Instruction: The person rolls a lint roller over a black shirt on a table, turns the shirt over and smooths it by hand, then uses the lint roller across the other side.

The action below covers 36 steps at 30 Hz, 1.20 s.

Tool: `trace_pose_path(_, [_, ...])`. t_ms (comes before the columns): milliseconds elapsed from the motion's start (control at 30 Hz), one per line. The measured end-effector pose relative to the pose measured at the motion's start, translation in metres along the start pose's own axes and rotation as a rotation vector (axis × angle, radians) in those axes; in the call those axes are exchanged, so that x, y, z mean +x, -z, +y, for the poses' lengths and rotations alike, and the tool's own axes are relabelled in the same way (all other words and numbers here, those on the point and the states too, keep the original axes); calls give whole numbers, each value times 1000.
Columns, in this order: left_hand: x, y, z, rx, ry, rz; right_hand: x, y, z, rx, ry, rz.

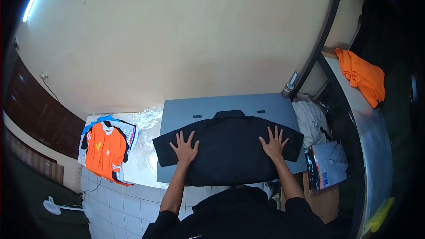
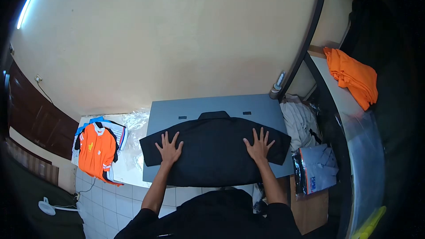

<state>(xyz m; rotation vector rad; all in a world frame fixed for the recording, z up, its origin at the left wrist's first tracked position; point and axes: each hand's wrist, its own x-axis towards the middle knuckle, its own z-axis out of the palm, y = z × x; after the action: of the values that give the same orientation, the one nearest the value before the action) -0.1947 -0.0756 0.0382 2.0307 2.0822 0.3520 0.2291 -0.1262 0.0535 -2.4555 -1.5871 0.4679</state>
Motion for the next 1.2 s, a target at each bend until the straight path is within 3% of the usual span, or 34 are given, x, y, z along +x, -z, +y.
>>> trace_pose_path(233, [12, -15, -4, 37, 34, -5, 11, -1, 7, -54, 18, 2])
trace_pose_path(333, [11, -19, 8, 37, 35, 134, 16, -4, 8, -77, 30, 50])
trace_pose_path(567, [4, -20, 21, 72, 25, -7, 16, 10, 28, -86, 48, -25])
trace_pose_path(1200, [76, -29, 41, 104, 7, 57, 78, 13, 9, -93, 50, 61])
